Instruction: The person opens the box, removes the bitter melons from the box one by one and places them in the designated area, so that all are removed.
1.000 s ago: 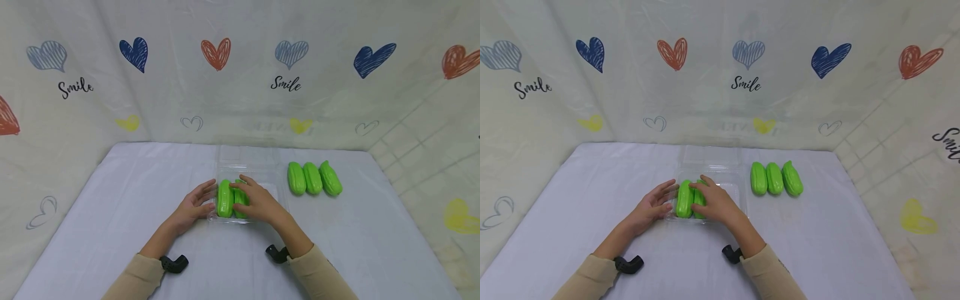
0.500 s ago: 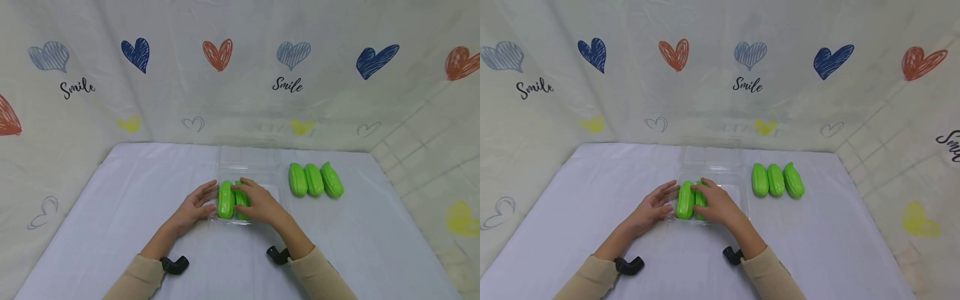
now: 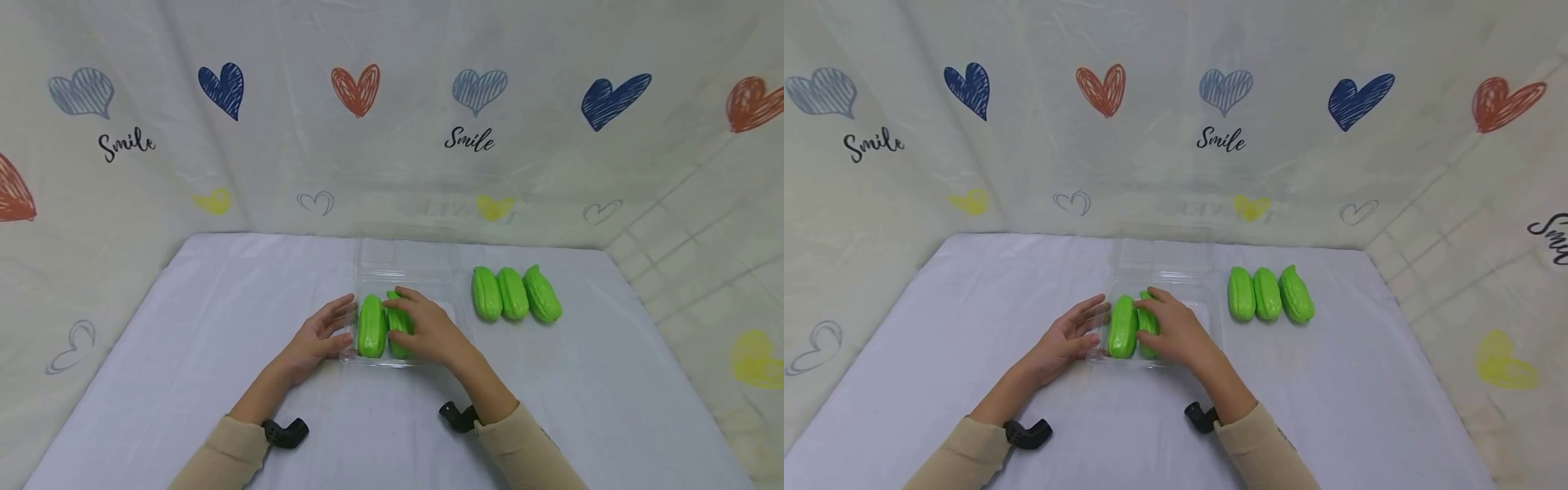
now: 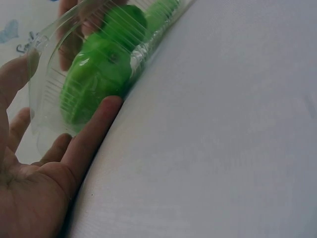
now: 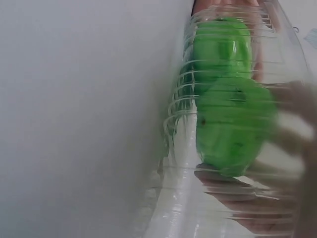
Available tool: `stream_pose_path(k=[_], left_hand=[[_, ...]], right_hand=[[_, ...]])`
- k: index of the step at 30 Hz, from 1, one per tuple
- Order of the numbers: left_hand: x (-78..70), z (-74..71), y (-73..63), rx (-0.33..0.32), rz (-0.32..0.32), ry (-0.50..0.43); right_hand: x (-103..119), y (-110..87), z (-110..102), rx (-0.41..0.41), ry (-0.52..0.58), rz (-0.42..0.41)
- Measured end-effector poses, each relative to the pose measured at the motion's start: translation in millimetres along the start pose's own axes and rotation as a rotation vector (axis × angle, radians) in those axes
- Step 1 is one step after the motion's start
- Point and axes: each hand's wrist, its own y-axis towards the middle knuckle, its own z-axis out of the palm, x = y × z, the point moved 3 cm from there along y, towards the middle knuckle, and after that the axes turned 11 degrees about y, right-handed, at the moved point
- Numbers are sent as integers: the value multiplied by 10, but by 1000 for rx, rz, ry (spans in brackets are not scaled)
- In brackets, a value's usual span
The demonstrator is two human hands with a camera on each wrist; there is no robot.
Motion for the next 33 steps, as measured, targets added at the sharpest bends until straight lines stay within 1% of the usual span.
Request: stream_pose_path(k=[4, 11, 16, 23, 33], left_hand=[[7, -1, -3, -1, -7, 2], [13, -7, 4, -7, 0, 19], [29, -13, 0, -8, -2, 7], [27, -2, -10, -13, -8, 3], [26, -3, 5, -13, -5, 4]], right_hand=[[21, -12, -44, -10, -6, 1], [25, -50, -119, -33, -18, -4], [4, -69, -145, -38, -12, -8], [-7, -97, -182, -46, -18, 7], [1, -136, -252, -62, -28, -12]])
